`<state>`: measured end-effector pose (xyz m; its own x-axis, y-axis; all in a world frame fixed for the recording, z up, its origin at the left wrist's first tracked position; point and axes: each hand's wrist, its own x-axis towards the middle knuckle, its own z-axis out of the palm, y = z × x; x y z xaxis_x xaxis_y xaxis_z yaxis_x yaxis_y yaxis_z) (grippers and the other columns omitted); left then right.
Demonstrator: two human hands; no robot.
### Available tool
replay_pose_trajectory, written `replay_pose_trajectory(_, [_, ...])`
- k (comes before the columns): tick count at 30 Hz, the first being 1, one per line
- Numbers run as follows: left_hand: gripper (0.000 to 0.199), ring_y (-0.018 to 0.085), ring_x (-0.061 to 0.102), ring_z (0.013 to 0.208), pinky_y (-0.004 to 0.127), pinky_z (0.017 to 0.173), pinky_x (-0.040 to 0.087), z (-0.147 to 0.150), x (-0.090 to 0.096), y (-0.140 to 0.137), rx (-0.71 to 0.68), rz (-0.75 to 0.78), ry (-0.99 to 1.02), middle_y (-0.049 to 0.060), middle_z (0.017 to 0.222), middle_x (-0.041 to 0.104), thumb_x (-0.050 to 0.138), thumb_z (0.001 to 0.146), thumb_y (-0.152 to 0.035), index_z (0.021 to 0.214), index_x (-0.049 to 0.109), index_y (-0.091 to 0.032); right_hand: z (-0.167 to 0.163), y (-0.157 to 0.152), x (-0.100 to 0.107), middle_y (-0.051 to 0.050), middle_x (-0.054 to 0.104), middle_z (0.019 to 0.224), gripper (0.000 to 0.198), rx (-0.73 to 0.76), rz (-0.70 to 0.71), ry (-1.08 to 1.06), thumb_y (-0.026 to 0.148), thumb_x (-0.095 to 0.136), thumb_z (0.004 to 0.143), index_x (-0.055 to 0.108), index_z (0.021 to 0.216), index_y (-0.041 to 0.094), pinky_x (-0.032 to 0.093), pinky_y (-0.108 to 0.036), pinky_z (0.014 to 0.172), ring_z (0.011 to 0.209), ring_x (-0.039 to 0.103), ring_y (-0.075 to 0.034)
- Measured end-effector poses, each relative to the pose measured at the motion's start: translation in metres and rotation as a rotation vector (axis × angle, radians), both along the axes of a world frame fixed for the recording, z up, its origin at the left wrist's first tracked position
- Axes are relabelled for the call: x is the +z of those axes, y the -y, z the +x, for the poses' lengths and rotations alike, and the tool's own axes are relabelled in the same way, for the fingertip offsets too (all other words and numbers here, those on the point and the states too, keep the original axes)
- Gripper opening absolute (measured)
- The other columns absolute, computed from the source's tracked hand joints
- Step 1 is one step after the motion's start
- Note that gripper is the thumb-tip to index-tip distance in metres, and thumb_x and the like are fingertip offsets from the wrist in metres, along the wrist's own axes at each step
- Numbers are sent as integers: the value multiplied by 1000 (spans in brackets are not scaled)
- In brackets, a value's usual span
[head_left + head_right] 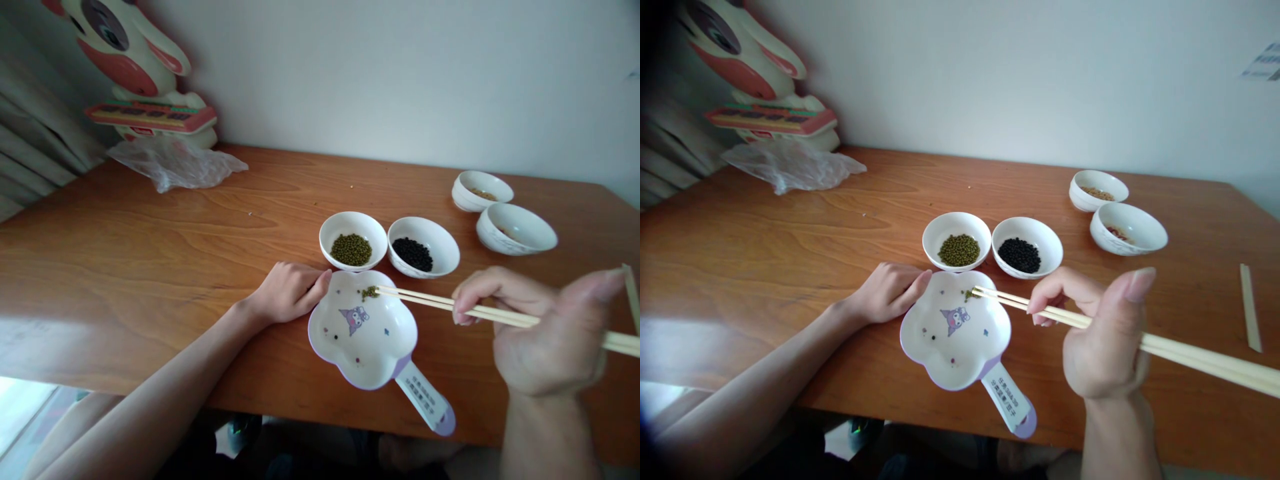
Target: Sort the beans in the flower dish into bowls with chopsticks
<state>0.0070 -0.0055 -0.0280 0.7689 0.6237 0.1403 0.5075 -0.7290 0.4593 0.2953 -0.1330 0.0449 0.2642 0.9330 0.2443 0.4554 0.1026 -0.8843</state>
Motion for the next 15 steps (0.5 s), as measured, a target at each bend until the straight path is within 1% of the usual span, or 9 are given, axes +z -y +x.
replay_pose_trajectory(2, [50, 12, 44, 56, 29, 59, 28, 0, -1, 0, 10, 2, -7, 1, 66, 60, 30, 110, -39, 69, 50, -19, -2, -5, 2, -12, 64, 58, 91, -64, 53, -18, 77, 5, 97, 68, 57, 26, 47, -42, 61, 61, 62, -27])
replay_pose_trajectory(4, [51, 12, 44, 56, 30, 59, 27, -1, -2, 0, 16, -3, -19, 1, 67, 61, 30, 110, -39, 70, 52, -19, -8, -12, 4, -11, 63, 57, 90, -93, 98, -58, 80, 7, 95, 67, 57, 25, 48, -42, 61, 62, 62, -27])
replay_pose_trajectory(6, [51, 12, 45, 56, 30, 58, 26, -1, -2, 0, 20, -6, -32, 1, 67, 63, 29, 111, -39, 70, 53, -18, -16, -19, 4, -11, 62, 57, 89, -68, 120, -115, 82, 9, 94, 68, 59, 25, 47, -42, 60, 61, 61, -27])
replay_pose_trajectory(10, [52, 12, 48, 56, 29, 58, 26, -1, -2, 0, 15, 1, -28, 2, 68, 64, 30, 111, -38, 70, 55, -18, -28, -31, 4, -10, 62, 59, 84, -20, 123, -185, 80, 13, 96, 68, 64, 25, 45, -40, 58, 60, 59, -25])
replay_pose_trajectory(15, [50, 12, 46, 56, 29, 58, 27, 0, -1, 1, -4, -6, -4, 1, 66, 62, 30, 111, -37, 70, 53, -19, -22, -30, 8, -9, 62, 60, 84, -5, 140, -158, 79, 14, 97, 70, 66, 25, 43, -38, 56, 60, 59, -24])
